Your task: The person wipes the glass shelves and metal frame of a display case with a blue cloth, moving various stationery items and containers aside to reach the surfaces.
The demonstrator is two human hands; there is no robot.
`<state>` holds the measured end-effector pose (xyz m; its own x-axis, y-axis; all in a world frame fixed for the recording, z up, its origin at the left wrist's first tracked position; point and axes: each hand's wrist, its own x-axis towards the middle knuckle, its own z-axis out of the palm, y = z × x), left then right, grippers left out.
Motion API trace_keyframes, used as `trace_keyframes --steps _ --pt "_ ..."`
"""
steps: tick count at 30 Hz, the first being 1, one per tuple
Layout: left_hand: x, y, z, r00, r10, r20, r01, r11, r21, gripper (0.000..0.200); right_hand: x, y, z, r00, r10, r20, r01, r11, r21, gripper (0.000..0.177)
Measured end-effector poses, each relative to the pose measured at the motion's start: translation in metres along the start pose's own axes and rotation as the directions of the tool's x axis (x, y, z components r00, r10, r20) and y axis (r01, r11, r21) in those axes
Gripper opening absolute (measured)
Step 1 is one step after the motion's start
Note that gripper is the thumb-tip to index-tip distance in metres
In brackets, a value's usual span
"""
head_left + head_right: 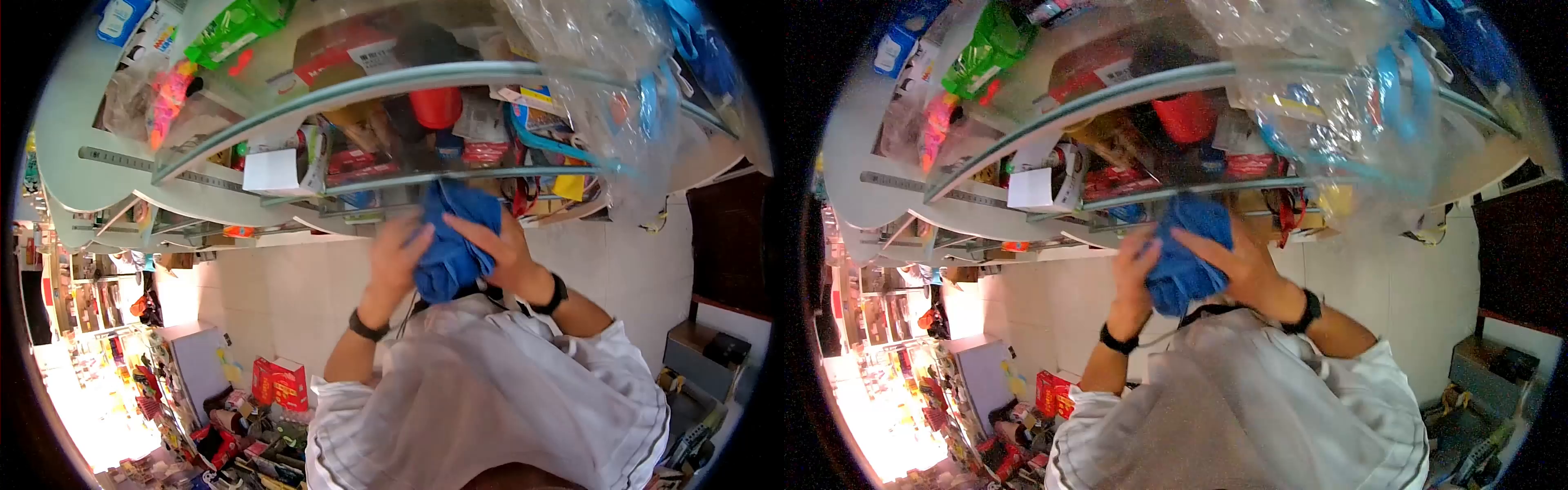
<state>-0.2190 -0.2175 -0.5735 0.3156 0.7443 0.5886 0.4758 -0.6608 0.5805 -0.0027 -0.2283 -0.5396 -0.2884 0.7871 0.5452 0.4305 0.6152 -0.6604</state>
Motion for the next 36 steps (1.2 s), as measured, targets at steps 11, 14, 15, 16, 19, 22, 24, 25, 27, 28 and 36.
trace_keyframes --steps 11,14,15,16,19,22,24,25,27,28,36 --pt "0.071 -0.018 0.053 0.995 0.001 0.101 -0.019 0.984 0.175 0.045 0.007 0.055 -0.002 0.969 0.225 -0.102 -0.246 0.848 -0.470 0.062" --pt "0.061 -0.011 0.044 0.987 0.006 0.159 -0.038 0.979 0.198 0.048 -0.009 0.053 0.002 0.968 0.237 -0.082 -0.249 0.864 -0.438 0.060" --pt "0.055 -0.014 0.042 0.986 0.005 0.166 -0.043 0.974 0.223 0.052 -0.006 0.053 0.004 0.976 0.214 -0.048 -0.212 0.872 -0.441 0.059" --pt "0.050 -0.015 0.038 0.984 0.003 0.180 -0.048 0.968 0.245 0.056 -0.003 0.051 0.008 0.980 0.197 -0.015 -0.183 0.878 -0.442 0.058" --pt "0.045 -0.016 0.018 0.996 -0.043 0.074 0.024 0.972 0.235 0.050 0.020 0.041 0.019 0.984 0.155 0.083 -0.113 0.919 -0.377 0.055" --pt "0.045 -0.020 0.006 0.991 -0.133 0.020 0.119 0.936 0.331 0.045 0.038 0.041 0.029 0.970 0.171 0.172 -0.103 0.933 -0.346 0.060" --pt "0.053 -0.019 0.006 0.991 -0.129 0.040 0.108 0.934 0.340 0.042 0.033 0.054 0.032 0.983 0.160 0.095 -0.114 0.922 -0.370 0.059" --pt "0.059 -0.016 0.009 0.991 -0.113 0.069 0.084 0.941 0.329 0.042 0.029 0.056 0.031 0.986 0.157 0.058 -0.123 0.915 -0.383 0.059" --pt "0.066 -0.010 0.022 0.990 -0.079 0.116 0.041 0.953 0.300 0.042 0.017 0.055 0.017 0.990 0.143 -0.020 -0.139 0.914 -0.380 0.057" --pt "0.068 -0.008 0.031 0.987 -0.058 0.147 0.012 0.956 0.292 0.042 0.011 0.054 0.009 0.990 0.132 -0.058 -0.144 0.914 -0.379 0.056" --pt "0.056 -0.005 0.045 0.981 -0.017 0.193 -0.038 0.959 0.280 0.045 -0.013 0.053 -0.002 0.971 0.237 0.011 -0.215 0.897 -0.386 0.054"
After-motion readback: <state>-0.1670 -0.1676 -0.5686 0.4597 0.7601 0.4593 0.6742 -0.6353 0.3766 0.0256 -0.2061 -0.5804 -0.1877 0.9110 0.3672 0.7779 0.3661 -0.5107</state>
